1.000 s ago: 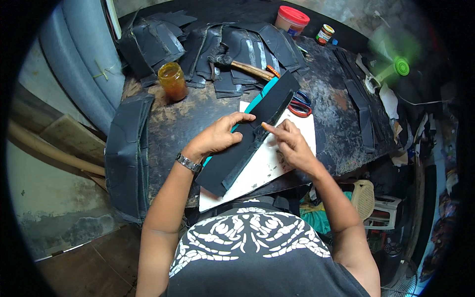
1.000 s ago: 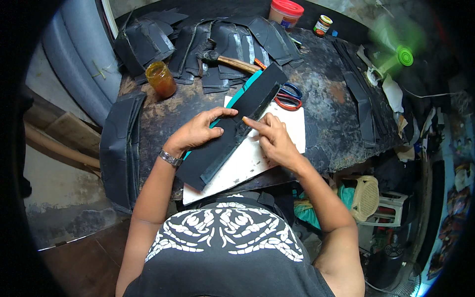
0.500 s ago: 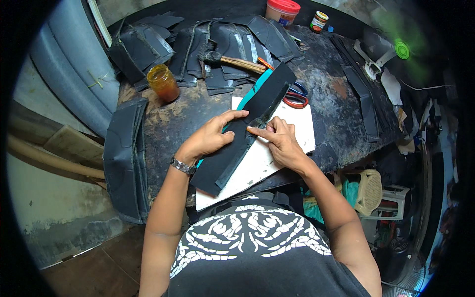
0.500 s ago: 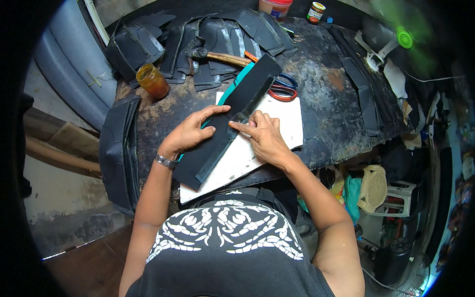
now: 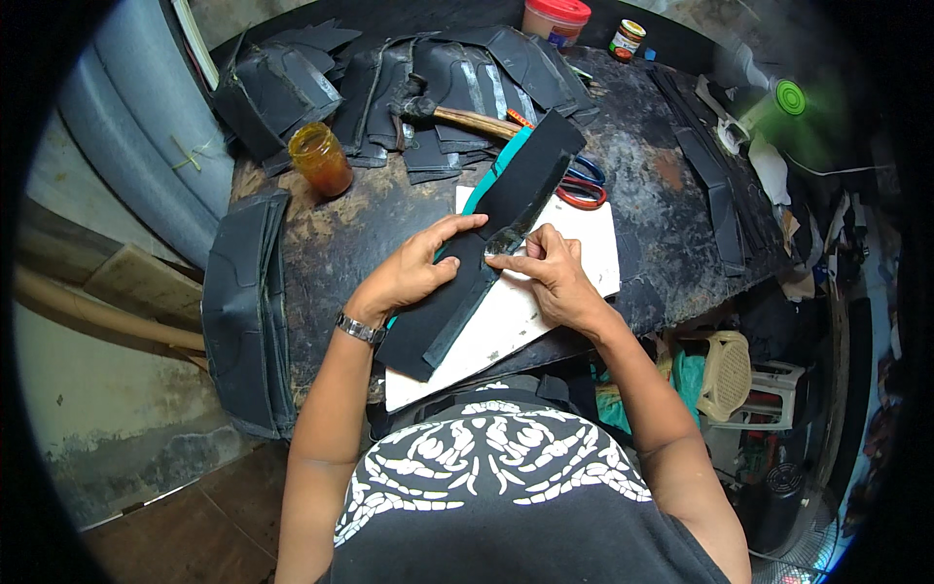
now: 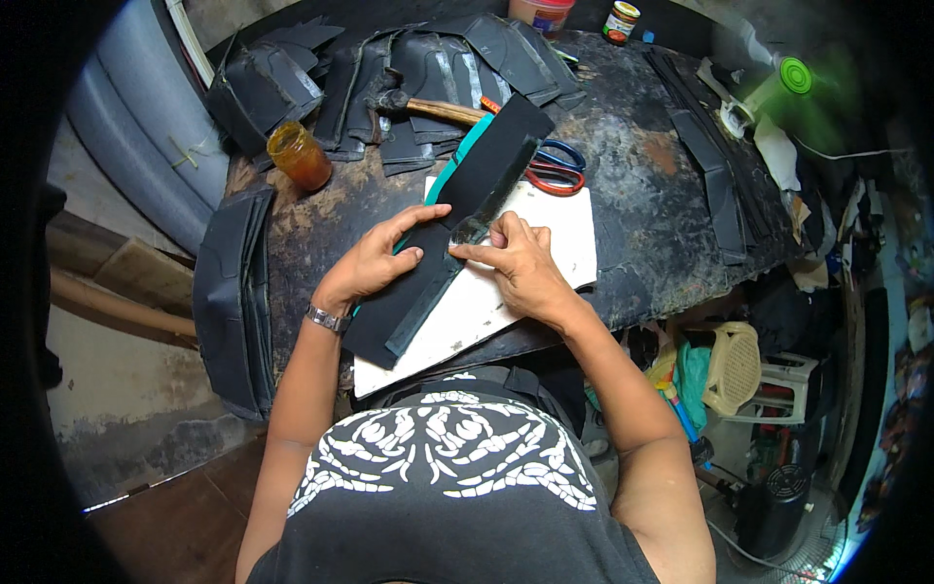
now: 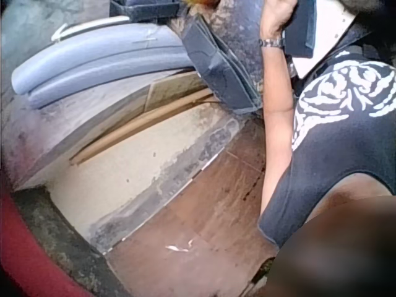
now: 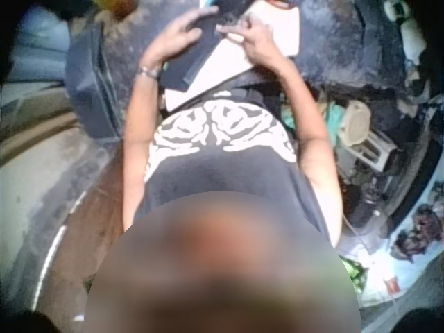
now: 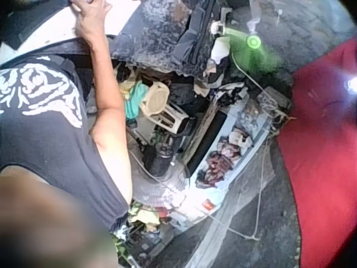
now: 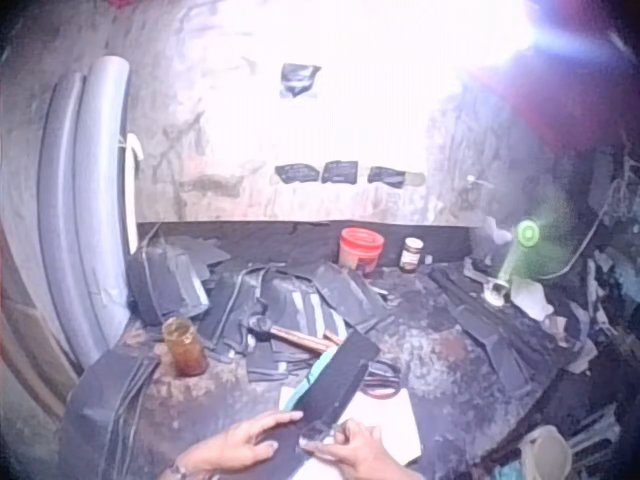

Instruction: The person repeatedly applies a brown adhesive from a small jar onto the edge of a black leather piece using a small brush. They spread the adhesive along the edge, then set the piece down and repeat the process on the same edge multiple times.

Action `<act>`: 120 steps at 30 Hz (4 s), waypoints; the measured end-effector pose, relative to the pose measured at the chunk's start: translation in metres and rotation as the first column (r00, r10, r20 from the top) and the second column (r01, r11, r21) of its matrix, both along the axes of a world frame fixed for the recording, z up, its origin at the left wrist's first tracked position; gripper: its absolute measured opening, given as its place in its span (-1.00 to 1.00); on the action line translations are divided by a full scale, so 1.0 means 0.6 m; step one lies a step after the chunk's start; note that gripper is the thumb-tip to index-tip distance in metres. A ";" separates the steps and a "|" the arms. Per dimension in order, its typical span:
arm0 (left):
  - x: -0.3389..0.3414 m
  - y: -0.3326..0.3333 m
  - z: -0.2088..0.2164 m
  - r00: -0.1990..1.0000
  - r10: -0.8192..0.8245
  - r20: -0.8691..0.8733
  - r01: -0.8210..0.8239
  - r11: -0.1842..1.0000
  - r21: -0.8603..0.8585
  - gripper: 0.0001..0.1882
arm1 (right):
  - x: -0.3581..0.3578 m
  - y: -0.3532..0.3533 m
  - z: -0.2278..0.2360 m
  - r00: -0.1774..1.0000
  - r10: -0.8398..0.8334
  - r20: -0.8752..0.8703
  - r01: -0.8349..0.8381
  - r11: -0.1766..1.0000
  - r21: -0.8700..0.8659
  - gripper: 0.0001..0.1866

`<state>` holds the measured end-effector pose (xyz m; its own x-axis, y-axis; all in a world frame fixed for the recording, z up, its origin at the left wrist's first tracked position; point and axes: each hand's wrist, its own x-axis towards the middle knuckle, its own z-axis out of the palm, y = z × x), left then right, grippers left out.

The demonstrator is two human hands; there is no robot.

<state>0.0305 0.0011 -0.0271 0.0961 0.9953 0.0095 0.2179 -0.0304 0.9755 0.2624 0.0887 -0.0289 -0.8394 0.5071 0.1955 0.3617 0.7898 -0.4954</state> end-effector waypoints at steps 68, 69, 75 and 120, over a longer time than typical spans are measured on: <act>-0.013 0.042 -0.057 0.965 0.158 -0.209 -0.091 0.950 0.300 -0.39 | -0.405 0.046 0.173 0.974 0.223 -0.030 -0.189 0.885 0.425 -0.31; -0.014 0.045 -0.061 0.975 0.137 -0.172 -0.092 0.965 0.247 -0.39 | -0.374 0.050 0.173 0.956 0.264 0.128 -0.292 0.897 0.333 -0.32; -0.014 0.045 -0.064 0.994 0.106 -0.034 -0.097 0.972 0.216 -0.45 | -0.128 0.042 0.161 0.950 0.306 -0.063 -0.279 0.923 0.263 -0.72; -0.013 0.036 -0.038 0.991 0.106 -0.086 -0.092 0.985 0.147 -0.41 | -0.017 -0.022 -0.006 0.998 0.034 -0.062 -0.011 0.939 0.342 -0.52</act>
<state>0.0227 0.0228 -0.0502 0.0042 0.9890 0.1477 0.3168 -0.1414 0.9379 0.2523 0.0757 -0.0326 -0.8292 0.3812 0.4087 0.3178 0.9232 -0.2163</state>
